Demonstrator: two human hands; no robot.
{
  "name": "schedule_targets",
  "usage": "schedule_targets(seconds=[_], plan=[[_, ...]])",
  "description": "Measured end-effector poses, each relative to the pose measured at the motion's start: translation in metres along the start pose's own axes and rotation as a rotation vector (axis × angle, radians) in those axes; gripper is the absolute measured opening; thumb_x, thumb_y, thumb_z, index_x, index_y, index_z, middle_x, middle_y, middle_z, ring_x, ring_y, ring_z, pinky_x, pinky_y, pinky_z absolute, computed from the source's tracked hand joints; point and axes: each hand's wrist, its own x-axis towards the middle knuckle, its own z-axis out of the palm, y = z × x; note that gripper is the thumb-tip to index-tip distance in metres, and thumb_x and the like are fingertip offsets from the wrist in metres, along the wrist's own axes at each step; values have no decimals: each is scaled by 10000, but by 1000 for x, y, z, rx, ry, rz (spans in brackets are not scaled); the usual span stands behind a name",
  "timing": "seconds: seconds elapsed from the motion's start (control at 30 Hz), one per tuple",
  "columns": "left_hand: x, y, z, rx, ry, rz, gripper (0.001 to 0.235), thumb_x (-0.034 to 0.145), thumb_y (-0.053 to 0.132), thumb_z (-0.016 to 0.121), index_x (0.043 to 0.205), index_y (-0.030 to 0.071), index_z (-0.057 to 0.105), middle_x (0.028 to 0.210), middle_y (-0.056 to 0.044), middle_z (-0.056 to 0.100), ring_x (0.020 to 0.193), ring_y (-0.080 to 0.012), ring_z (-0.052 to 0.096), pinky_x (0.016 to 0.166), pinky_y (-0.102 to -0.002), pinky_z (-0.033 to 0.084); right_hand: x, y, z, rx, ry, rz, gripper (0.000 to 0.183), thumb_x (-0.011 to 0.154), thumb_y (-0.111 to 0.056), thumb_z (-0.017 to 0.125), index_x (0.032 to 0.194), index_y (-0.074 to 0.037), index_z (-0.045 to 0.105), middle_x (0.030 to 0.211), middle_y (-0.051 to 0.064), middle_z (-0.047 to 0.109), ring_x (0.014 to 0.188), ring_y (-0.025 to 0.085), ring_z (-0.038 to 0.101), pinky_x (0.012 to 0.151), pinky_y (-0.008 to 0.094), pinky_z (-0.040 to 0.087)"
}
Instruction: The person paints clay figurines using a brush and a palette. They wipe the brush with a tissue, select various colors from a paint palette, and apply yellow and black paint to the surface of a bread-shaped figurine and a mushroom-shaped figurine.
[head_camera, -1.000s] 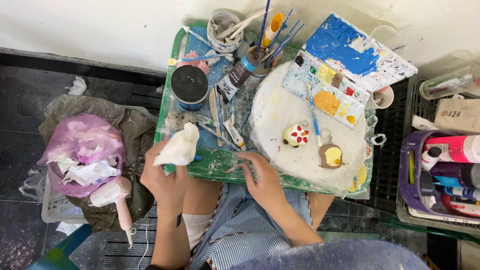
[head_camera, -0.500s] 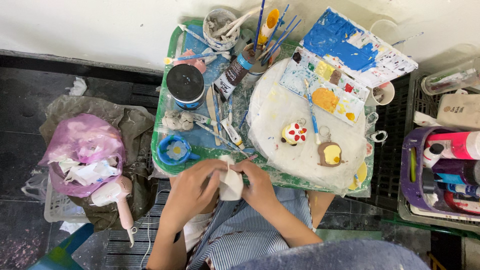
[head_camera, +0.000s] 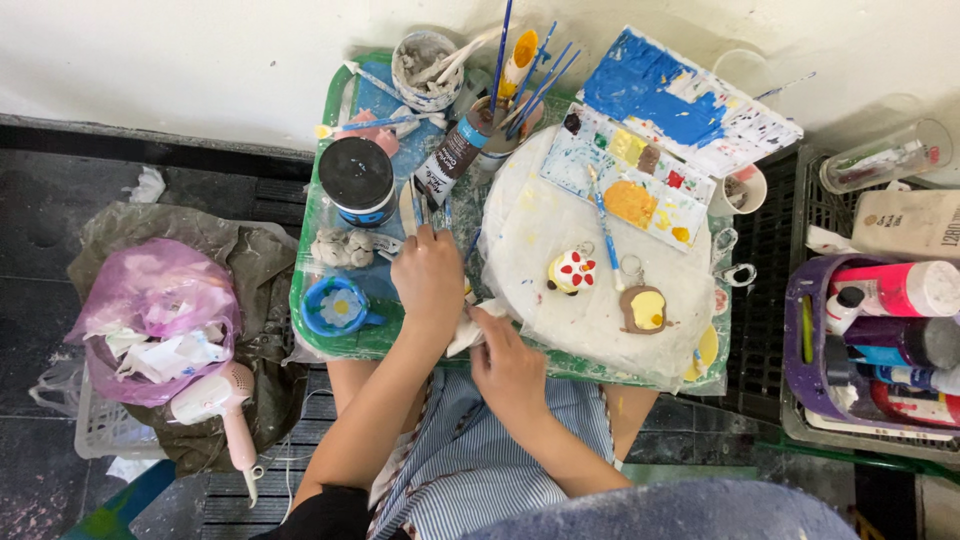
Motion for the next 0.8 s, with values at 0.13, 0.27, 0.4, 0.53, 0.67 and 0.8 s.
schedule_targets(seconds=[0.13,0.27,0.4,0.53,0.67,0.8], plan=[[1,-3,6,-26,-10,-25,108,764,136,763,767,76,673,871,-86,674,768,-257,709,648,-363,568,1,-3,3,36,-79,20,594,834,-83,729,1390,-91,520,1156,150,671,843,324,725,663,399,591],[1,-6,1,-17,-15,-11,154,708,181,780,748,71,679,821,-94,670,720,-271,713,625,-367,565,3,-3,5,64,-102,-16,799,855,-135,725,1532,1,323,1354,296,540,939,431,705,669,423,595],[3,-5,-7,-23,-88,-15,153,720,194,776,738,70,689,809,-100,676,713,-278,719,630,-377,566,5,-2,6,73,-152,41,843,903,-183,693,1559,30,207,1428,359,467,943,457,704,637,437,601],[14,-5,-45,-170,-201,38,163,759,231,767,791,76,727,845,-112,723,729,-303,720,636,-402,560,7,-3,5,45,-153,28,808,921,-187,674,1567,6,230,1437,352,478,932,456,706,639,445,603],[48,-33,-105,-345,-172,-13,94,859,235,715,888,172,778,893,-61,764,742,-315,725,648,-430,551,9,1,4,93,-184,34,820,942,-177,655,1592,2,189,1402,303,558,898,428,718,669,456,603],[138,-73,-97,-230,-17,159,111,992,216,691,1002,124,752,988,-91,747,952,-340,703,784,-466,542,13,-1,8,201,-248,-22,789,963,-129,641,1593,11,187,1302,279,600,802,351,720,634,433,594]])
